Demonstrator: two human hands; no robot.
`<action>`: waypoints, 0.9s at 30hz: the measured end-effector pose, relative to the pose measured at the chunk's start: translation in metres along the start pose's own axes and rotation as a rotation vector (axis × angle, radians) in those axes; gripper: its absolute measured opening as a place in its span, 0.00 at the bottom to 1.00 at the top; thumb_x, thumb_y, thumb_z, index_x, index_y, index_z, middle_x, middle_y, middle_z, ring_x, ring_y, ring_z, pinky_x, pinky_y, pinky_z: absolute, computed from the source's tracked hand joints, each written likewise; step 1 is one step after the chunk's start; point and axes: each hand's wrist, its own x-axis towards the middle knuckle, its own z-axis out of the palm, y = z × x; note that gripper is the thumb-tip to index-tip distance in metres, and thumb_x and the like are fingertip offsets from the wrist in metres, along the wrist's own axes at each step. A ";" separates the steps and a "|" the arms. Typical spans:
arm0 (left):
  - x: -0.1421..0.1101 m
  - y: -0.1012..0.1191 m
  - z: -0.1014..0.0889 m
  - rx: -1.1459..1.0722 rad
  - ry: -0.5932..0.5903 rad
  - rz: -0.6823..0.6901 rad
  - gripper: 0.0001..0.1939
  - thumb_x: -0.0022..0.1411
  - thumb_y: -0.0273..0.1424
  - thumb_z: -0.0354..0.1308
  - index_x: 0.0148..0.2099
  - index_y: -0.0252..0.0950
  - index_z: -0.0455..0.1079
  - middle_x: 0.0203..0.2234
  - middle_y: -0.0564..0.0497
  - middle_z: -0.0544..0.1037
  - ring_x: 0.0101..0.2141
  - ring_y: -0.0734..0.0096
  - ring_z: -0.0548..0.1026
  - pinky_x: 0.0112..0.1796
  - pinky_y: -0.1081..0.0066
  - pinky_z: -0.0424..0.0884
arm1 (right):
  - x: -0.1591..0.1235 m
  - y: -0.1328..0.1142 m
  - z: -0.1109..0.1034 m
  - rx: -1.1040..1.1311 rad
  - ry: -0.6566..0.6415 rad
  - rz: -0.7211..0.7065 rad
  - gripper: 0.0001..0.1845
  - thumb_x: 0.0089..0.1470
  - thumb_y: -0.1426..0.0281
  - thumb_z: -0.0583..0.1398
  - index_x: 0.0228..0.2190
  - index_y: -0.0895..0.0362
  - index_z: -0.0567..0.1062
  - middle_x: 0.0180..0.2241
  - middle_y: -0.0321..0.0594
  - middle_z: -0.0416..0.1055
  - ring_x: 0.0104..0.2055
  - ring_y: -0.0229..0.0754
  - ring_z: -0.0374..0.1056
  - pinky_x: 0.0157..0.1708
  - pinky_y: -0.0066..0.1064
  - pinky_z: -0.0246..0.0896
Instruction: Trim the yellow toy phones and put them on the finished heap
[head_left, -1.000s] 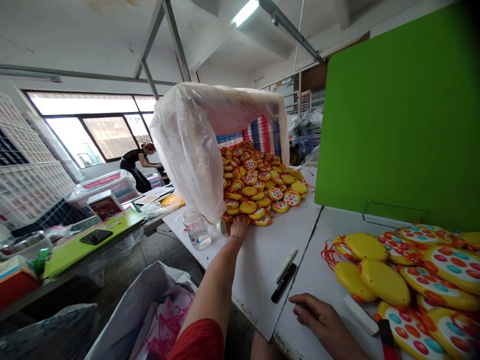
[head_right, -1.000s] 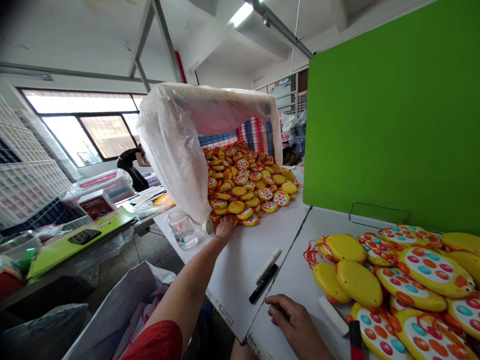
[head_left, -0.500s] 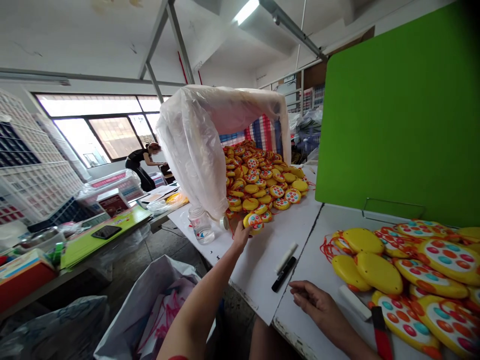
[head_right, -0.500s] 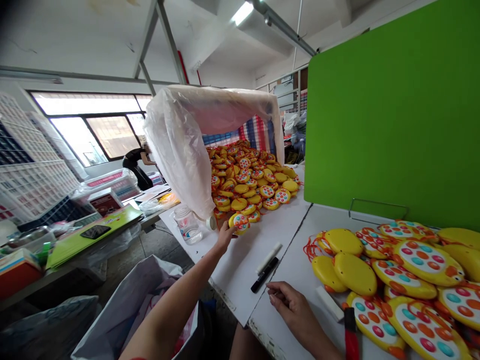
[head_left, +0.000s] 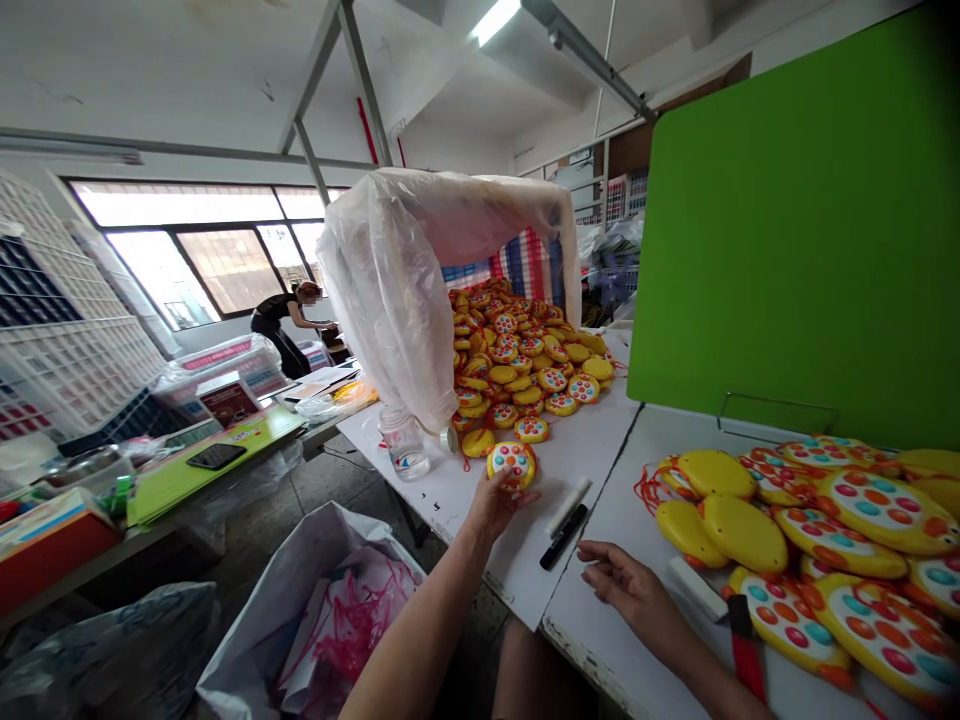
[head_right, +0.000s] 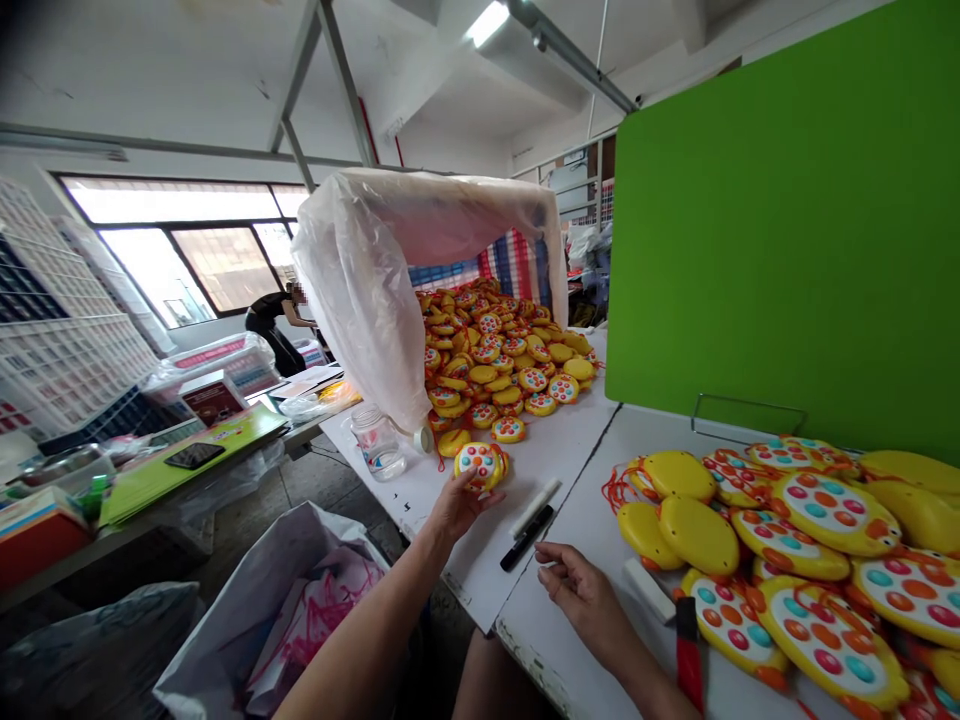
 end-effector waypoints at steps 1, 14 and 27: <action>-0.002 0.000 0.001 -0.019 0.010 -0.032 0.25 0.55 0.37 0.63 0.53 0.37 0.62 0.44 0.44 0.75 0.41 0.61 0.77 0.40 0.55 0.77 | 0.000 0.000 0.000 0.002 -0.006 0.003 0.26 0.50 0.52 0.61 0.45 0.55 0.75 0.43 0.45 0.74 0.37 0.43 0.68 0.37 0.34 0.66; -0.062 -0.050 0.048 0.306 -0.274 -0.056 0.24 0.53 0.43 0.66 0.46 0.33 0.69 0.36 0.47 0.78 0.35 0.68 0.76 0.38 0.69 0.71 | -0.003 -0.014 -0.006 0.101 0.142 0.019 0.28 0.49 0.48 0.61 0.46 0.53 0.71 0.44 0.44 0.75 0.45 0.52 0.71 0.41 0.38 0.69; -0.089 -0.056 0.052 0.877 -0.035 0.243 0.17 0.61 0.46 0.56 0.37 0.36 0.69 0.27 0.50 0.74 0.29 0.68 0.69 0.32 0.69 0.66 | 0.001 -0.015 -0.008 0.521 0.218 0.046 0.28 0.45 0.57 0.68 0.45 0.51 0.66 0.44 0.41 0.73 0.45 0.49 0.71 0.42 0.38 0.70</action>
